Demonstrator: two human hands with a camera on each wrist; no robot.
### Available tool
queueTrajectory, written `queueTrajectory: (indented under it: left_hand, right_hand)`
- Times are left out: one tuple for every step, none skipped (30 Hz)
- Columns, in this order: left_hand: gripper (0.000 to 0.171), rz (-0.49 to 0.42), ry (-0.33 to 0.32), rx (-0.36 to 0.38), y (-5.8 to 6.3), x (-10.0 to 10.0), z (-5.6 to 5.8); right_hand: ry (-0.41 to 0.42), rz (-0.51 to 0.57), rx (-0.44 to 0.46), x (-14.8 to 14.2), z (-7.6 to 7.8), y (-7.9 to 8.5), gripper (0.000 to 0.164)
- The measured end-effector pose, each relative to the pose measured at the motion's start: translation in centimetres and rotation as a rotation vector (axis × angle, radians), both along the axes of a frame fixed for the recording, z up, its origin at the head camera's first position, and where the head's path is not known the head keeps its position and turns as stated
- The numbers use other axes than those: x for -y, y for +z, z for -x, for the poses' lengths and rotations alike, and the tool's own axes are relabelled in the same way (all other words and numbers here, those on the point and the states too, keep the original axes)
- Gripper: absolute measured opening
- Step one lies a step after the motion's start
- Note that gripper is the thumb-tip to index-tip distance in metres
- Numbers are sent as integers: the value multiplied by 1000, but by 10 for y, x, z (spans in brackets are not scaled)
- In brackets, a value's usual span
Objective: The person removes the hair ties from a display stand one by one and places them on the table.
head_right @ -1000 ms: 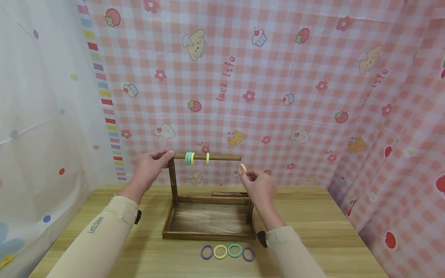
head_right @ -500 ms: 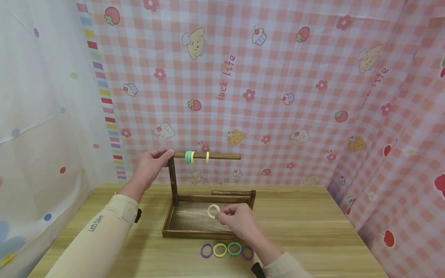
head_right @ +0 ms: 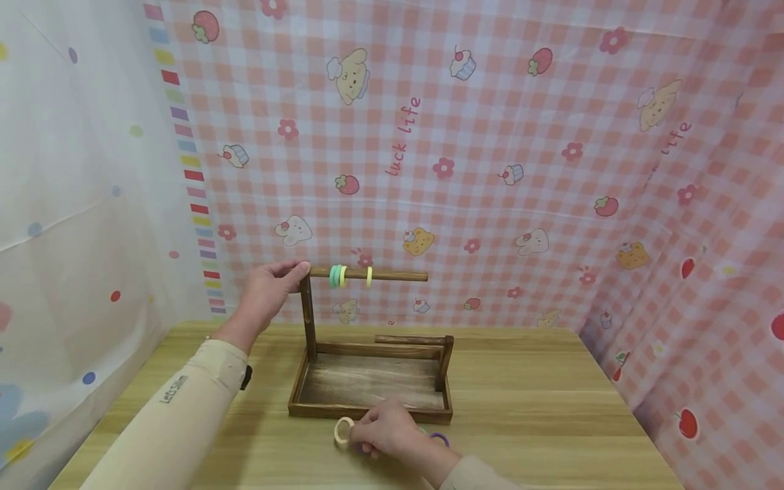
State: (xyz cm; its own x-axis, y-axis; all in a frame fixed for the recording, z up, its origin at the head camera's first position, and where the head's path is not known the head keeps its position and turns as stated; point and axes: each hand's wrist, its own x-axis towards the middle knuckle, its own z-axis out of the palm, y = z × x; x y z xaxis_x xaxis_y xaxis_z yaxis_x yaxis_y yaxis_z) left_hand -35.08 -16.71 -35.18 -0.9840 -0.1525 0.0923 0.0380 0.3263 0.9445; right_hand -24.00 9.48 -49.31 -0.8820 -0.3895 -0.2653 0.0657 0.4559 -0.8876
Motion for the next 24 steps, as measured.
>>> queueTrajectory:
  left_hand:
    - [53, 1, -4, -4, 0, 0, 0]
    - [53, 1, -6, -7, -1, 0, 0]
    - [53, -1, -6, -9, -1, 0, 0]
    - [52, -3, -5, -10, -1, 0, 0]
    - [52, -2, -4, -10, -1, 0, 0]
    - [51, 0, -5, -8, -1, 0, 0]
    - [51, -2, -3, -6, -1, 0, 0]
    - [51, -2, -1, -4, -1, 0, 1]
    - [50, -1, 0, -3, -1, 0, 1]
    - [51, 1, -2, -2, -1, 0, 1]
    - [51, 3, -3, -1, -1, 0, 1]
    - [52, 4, -6, -1, -1, 0, 1]
    - [52, 3, -7, -3, -1, 0, 0]
    - [53, 6, -8, -2, -1, 0, 0]
    - [53, 5, -8, -2, -2, 0, 0]
    - [53, 5, -8, -1, -1, 0, 0]
    - [53, 4, -7, 0, -1, 0, 0]
    - [54, 3, -8, 0, -1, 0, 0]
    - [54, 1, -7, 1, -1, 0, 0]
    - [53, 0, -5, 3, -1, 0, 1]
    - [53, -2, -4, 2, 0, 0, 1]
    - [53, -2, -4, 2, 0, 0, 1]
    - [53, -3, -3, 2, 0, -1, 1]
    - [53, -4, -1, 0, -1, -1, 1]
  right_hand:
    - [-3, -14, -1, 2, -1, -1, 21]
    - [-7, -26, -5, 4, -2, -3, 20]
    - [-11, -34, -6, 6, -2, -4, 20]
    - [-12, -46, -7, 8, -3, -4, 20]
    - [-16, -54, -5, 9, -3, -5, 20]
    - [-19, -58, -3, 10, -3, -5, 20]
    - [-24, -60, -1, 12, -3, -6, 19]
    - [-29, -62, 8, 12, -3, -6, 19]
    - [-31, -65, 14, 13, -2, -6, 20]
    - [-31, -65, 19, 13, -2, -6, 20]
    - [-32, -63, 22, 13, -1, -6, 20]
    - [-30, -62, 23, 13, 0, -7, 20]
    - [-28, -58, 26, 13, 0, -7, 21]
    - [-25, -54, 25, 13, 0, -8, 21]
    - [-23, -50, 20, 13, 1, -9, 22]
    - [-21, -47, 15, 13, 2, -10, 22]
    - [-18, -45, 9, 14, 2, -11, 23]
    - [-18, -47, 2, 14, 2, -12, 24]
    - [-18, -51, -4, 14, 3, -12, 24]
    - [-19, -56, -13, 14, 3, -13, 24]
    - [-19, -59, -18, 14, 3, -13, 22]
    - [-19, -61, -23, 14, 3, -13, 20]
    - [-18, -61, -28, 14, 3, -12, 17]
    - [-19, -61, -36, 14, 2, -12, 14]
